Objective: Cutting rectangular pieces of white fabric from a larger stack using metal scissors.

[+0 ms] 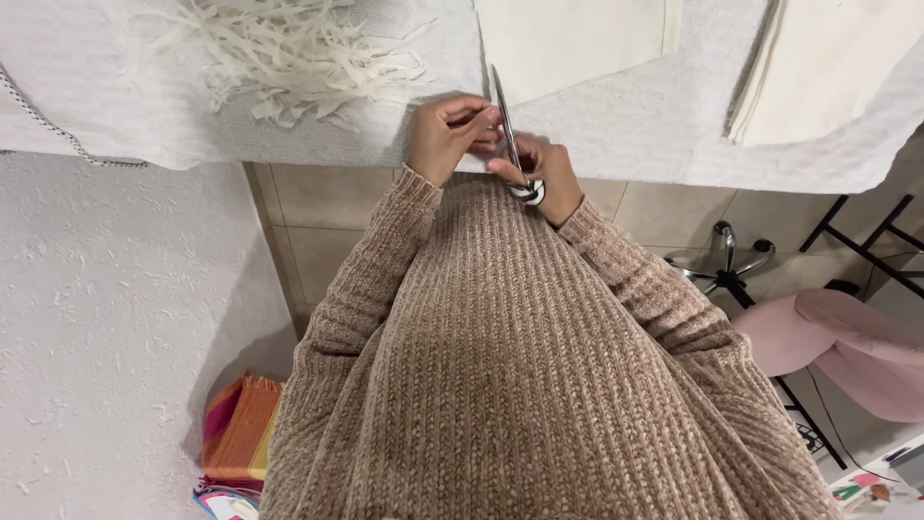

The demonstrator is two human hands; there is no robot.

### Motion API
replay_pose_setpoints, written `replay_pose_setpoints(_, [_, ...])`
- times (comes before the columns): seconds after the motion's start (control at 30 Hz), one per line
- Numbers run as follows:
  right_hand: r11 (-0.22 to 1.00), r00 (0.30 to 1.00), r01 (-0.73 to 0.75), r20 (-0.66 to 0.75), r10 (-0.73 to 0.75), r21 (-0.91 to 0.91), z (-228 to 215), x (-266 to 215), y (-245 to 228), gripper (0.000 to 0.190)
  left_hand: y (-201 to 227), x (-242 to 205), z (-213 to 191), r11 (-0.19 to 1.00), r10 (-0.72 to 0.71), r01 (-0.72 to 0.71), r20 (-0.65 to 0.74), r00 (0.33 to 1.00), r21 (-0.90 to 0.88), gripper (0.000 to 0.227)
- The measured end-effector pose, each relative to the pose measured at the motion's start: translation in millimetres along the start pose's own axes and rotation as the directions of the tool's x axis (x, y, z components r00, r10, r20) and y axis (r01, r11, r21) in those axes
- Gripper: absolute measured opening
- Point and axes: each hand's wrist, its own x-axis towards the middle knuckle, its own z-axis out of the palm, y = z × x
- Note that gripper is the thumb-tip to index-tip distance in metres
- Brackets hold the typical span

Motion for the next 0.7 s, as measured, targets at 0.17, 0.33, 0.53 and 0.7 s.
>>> replay_pose_setpoints(0.17, [1.0, 1.0, -0.02, 0.008, 0.02, 0.001, -0.1, 2.8, -7.8, 0.035, 9.2, -1.6, 0.4, 0.999, -0.033, 0.033, -0.007, 0.999, -0.039, 0.011])
replay_pose_setpoints(0.33, [1.0, 1.0, 0.011, -0.008, -0.011, 0.025, -0.8, 6.5, -5.9, 0.035, 7.2, -0.7, -0.2, 0.997, -0.05, 0.049, -0.012, 0.999, -0.056, 0.011])
replay_pose_setpoints(0.53, [0.996, 0.998, -0.057, 0.026, 0.055, 0.07, -6.6, 16.3, -21.8, 0.034, -9.9, -2.5, -0.4, 0.946, -0.233, 0.212, -0.059, 0.971, -0.245, 0.015])
replay_pose_setpoints(0.7, [0.99, 0.995, -0.095, 0.035, 0.092, 0.107, -7.2, 14.8, -22.5, 0.034, -8.8, -2.5, 0.3, 0.958, -0.214, 0.196, -0.062, 0.975, -0.21, 0.012])
